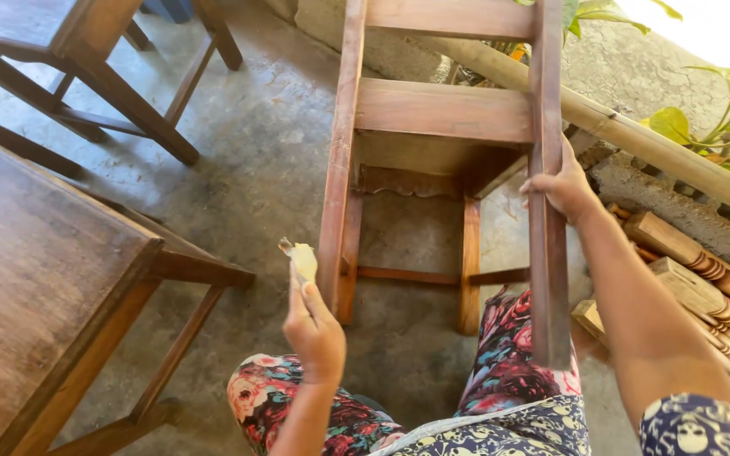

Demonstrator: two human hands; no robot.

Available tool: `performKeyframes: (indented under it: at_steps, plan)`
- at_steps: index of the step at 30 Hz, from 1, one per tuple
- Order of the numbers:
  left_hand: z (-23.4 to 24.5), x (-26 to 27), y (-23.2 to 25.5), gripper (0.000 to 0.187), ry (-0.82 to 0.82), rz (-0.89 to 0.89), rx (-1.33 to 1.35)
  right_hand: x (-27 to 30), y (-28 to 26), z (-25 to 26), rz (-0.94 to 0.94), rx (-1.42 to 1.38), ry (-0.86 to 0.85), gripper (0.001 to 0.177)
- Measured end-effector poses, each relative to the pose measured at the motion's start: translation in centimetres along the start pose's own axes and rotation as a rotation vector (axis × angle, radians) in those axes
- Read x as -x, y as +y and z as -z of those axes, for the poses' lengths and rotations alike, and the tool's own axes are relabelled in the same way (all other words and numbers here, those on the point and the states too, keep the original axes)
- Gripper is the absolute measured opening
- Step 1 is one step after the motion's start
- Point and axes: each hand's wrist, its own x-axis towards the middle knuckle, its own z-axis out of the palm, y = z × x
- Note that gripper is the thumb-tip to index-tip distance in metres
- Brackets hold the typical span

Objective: Sanding a wooden chair frame with sandpaper to smooth the surface.

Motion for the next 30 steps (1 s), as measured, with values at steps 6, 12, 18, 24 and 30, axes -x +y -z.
performKeyframes:
  at_steps: [6,12,18,24,30]
  plan:
    - [-4.2,5.2,1.6,0.040,0.065,0.003,0.137,-1.8,-0.2,2.9,0.037,0.652,0.127,0.085]
    - [-5.2,7.9,-1.0,0.045,-0.045,0.054,0.446,9.9,1.2,-1.2,0.425,0.983,0.240,0.088]
    - [-4.7,7.9,-2.0,0.041,-0.155,-0.021,0.394,18.4,-2.6,-11.4,0.074,-0.461,-0.234,0.044]
    - [-3.6,6.8,1.2,0.036,-0.201,-0.234,0.130,19.8,-2.4,-17.2,0.185,-0.247,-0.249,0.024]
    - [-4.3,6.5,0.6,0.039,-0.150,-0.360,0.098,20.7,-3.6,-18.1,0.028,-0.321,-0.051,0.012]
